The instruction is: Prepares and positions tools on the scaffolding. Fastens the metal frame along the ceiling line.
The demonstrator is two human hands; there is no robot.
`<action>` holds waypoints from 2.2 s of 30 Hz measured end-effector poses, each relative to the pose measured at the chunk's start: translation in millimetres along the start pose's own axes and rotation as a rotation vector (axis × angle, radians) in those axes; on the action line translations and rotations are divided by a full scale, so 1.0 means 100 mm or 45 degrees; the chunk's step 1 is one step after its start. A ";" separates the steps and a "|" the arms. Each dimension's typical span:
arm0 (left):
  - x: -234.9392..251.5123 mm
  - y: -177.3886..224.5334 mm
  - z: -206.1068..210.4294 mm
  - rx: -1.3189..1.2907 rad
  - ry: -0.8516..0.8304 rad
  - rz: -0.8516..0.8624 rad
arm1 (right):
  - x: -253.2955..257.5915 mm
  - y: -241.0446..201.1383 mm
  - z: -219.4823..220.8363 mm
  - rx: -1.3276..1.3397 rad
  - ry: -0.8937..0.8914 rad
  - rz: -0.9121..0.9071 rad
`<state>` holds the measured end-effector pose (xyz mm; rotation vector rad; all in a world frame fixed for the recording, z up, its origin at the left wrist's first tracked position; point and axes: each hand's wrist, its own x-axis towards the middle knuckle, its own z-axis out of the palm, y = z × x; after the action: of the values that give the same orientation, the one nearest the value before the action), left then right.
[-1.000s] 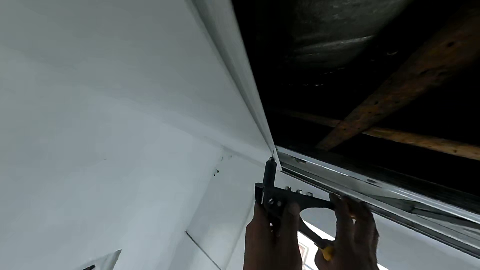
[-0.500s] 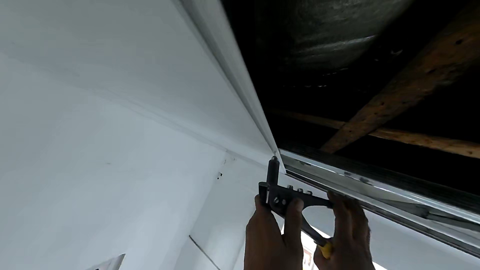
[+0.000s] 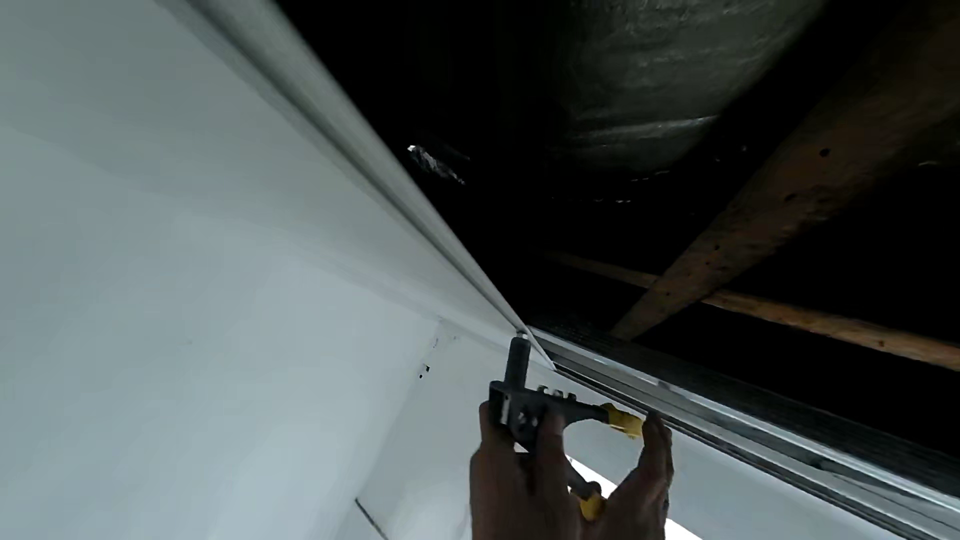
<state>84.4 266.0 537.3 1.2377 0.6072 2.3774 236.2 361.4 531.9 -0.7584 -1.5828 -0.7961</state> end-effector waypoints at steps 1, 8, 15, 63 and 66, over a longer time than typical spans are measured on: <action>-0.02 0.03 0.04 0.059 0.049 -0.011 | 0.03 -0.01 0.00 0.015 -0.049 0.008; -0.02 0.24 -0.05 0.449 0.035 0.098 | -0.11 -0.13 0.08 0.080 -0.199 -0.055; 0.11 -0.03 -0.08 0.336 -0.011 0.119 | 0.49 0.58 0.38 -0.248 0.147 -0.430; 0.18 -0.16 -0.17 0.250 -0.102 0.268 | -0.35 -0.20 -0.18 -0.211 -0.340 -0.229; 0.20 -0.17 -0.17 0.229 -0.123 0.282 | -0.03 0.19 -0.02 -0.148 -0.131 -0.267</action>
<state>61.4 287.7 532.4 1.5608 0.6987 2.4659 253.2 370.7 531.0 -0.7341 -1.7395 -1.0224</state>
